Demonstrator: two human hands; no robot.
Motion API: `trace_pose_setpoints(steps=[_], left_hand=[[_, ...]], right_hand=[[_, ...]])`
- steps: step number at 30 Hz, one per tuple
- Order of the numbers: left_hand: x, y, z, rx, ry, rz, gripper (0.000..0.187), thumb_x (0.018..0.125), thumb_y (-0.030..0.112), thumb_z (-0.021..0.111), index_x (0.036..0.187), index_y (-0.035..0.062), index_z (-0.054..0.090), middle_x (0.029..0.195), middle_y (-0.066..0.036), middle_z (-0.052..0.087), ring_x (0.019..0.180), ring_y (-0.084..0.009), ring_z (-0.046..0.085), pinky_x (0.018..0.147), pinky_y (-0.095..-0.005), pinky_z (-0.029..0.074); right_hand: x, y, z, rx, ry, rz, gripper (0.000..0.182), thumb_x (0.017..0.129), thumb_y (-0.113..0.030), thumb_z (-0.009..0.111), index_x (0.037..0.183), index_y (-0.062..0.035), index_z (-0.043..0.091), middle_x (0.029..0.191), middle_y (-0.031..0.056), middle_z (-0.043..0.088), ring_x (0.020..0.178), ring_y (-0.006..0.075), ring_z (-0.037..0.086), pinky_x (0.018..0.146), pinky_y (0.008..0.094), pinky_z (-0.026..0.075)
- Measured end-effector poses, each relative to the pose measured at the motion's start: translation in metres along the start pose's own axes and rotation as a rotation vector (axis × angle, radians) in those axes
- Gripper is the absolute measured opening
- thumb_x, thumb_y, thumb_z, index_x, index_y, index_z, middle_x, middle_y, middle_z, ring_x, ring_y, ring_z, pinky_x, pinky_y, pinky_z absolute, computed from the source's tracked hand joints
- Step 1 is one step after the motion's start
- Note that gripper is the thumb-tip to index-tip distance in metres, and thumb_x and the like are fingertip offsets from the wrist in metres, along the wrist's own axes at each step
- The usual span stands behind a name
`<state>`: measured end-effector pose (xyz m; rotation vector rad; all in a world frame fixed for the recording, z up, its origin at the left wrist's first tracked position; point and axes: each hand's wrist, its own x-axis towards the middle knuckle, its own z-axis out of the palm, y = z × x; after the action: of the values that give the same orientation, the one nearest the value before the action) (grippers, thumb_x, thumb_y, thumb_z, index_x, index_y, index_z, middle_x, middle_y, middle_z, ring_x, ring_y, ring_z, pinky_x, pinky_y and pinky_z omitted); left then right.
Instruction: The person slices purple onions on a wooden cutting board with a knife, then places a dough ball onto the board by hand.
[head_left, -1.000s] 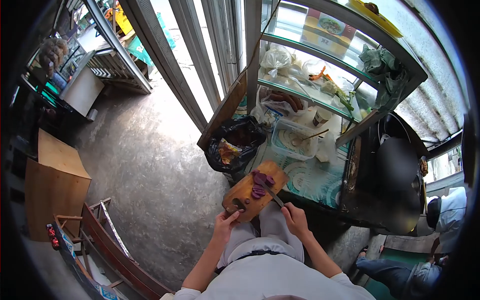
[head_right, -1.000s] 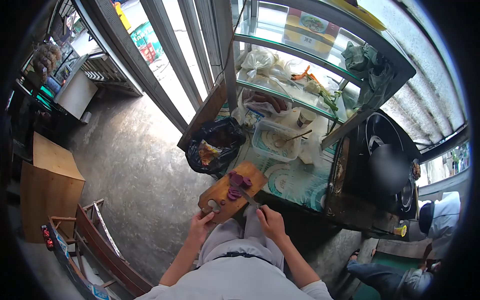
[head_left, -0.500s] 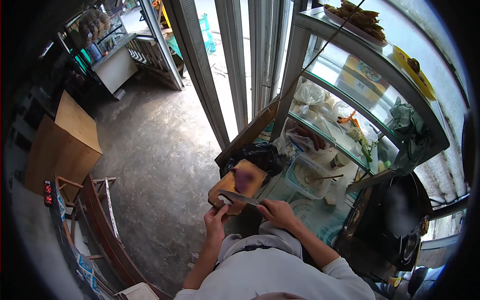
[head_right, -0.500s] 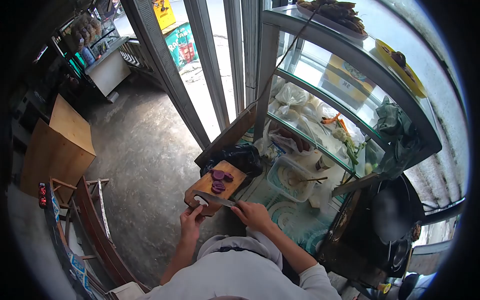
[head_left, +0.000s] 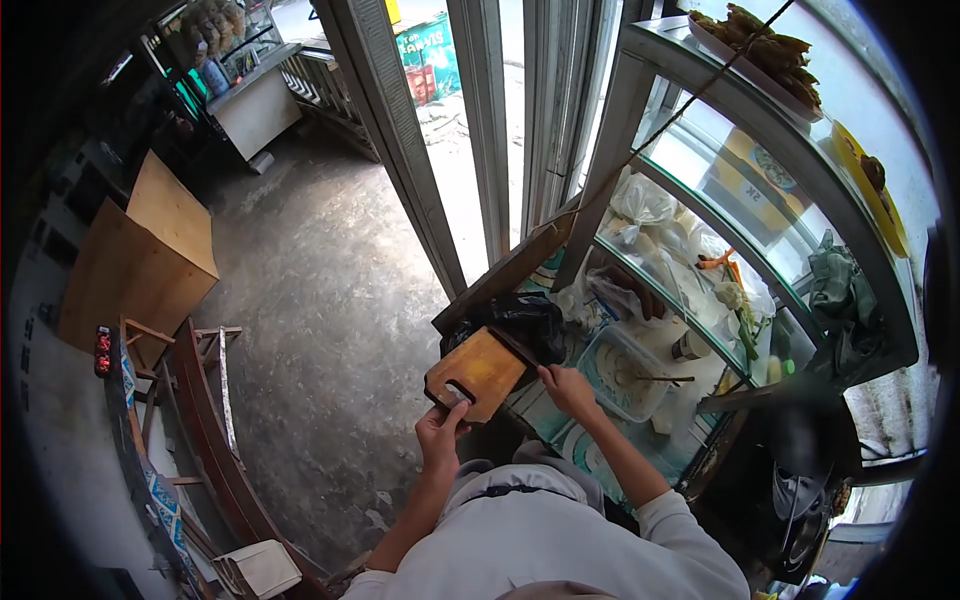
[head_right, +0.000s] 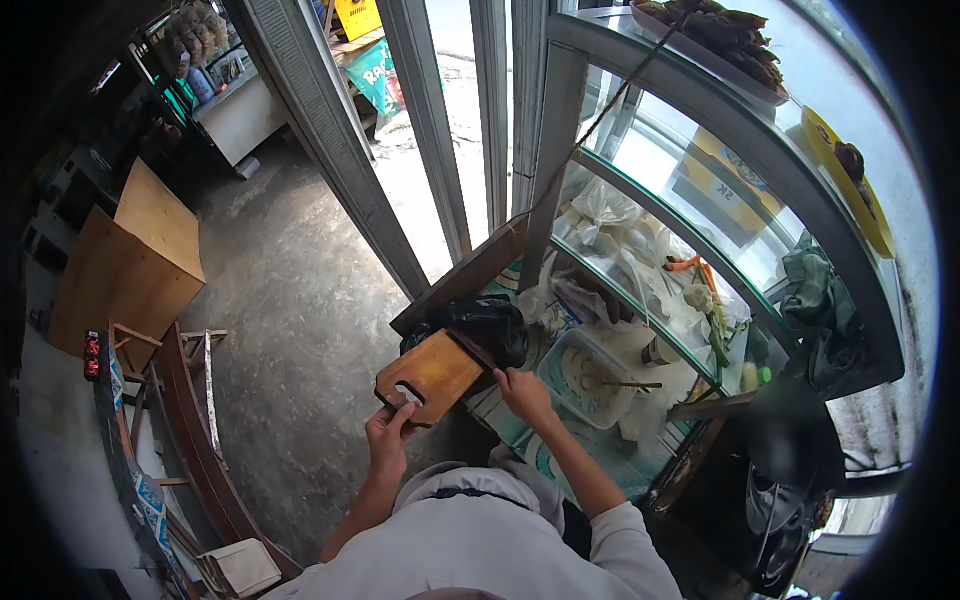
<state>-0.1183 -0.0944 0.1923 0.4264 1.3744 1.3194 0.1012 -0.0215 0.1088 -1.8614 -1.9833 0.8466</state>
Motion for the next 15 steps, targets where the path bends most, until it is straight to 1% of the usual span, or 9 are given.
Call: trace_pose_setpoints(steps=[3,6,9,12,15], left_hand=[[-0.001,0.004,0.004,-0.014,0.019,0.007,0.014,0.078,0.010,0.070,0.089,0.0028,0.066,0.081,-0.002,0.067,0.066,-0.0062,0.061,0.053,-0.0189,0.048],[-0.005,0.010,0.007,-0.007,0.010,0.025,0.014,0.078,0.010,0.070,0.089,0.0024,0.066,0.081,-0.002,0.067,0.065,-0.0063,0.060,0.053,-0.0190,0.048],[-0.009,0.011,0.009,0.015,0.005,0.047,0.014,0.077,0.009,0.070,0.088,0.0022,0.066,0.080,-0.002,0.066,0.065,-0.0063,0.060,0.053,-0.0193,0.048],[-0.006,0.014,0.005,0.020,0.002,0.066,0.013,0.077,0.009,0.071,0.087,0.0022,0.066,0.079,-0.002,0.066,0.065,-0.0067,0.060,0.052,-0.0196,0.048],[-0.006,0.019,0.003,0.051,-0.018,0.078,0.014,0.077,0.009,0.071,0.087,0.0019,0.066,0.078,-0.002,0.066,0.063,-0.0071,0.060,0.050,-0.0200,0.048]], right_hand=[[-0.006,-0.013,-0.016,0.161,-0.046,-0.038,0.045,0.093,-0.042,0.039,0.079,-0.0026,0.056,0.072,0.0228,0.060,0.071,0.0430,0.058,0.063,0.0508,0.045],[-0.025,-0.040,-0.032,0.234,-0.179,-0.138,0.045,0.093,-0.041,0.039,0.077,-0.0020,0.056,0.072,0.0242,0.059,0.072,0.0434,0.057,0.063,0.0516,0.044],[-0.009,-0.007,0.002,0.014,0.017,0.075,0.044,0.094,-0.037,0.041,0.078,-0.0006,0.059,0.070,0.0237,0.059,0.069,0.0425,0.057,0.061,0.0487,0.043],[-0.018,-0.027,-0.013,0.209,0.043,0.002,0.043,0.094,-0.036,0.040,0.078,-0.0007,0.059,0.071,0.0241,0.059,0.069,0.0429,0.057,0.061,0.0498,0.043],[-0.041,-0.052,-0.031,0.158,-0.061,-0.140,0.043,0.094,-0.035,0.040,0.076,-0.0002,0.057,0.070,0.0245,0.059,0.069,0.0433,0.057,0.061,0.0508,0.042]])
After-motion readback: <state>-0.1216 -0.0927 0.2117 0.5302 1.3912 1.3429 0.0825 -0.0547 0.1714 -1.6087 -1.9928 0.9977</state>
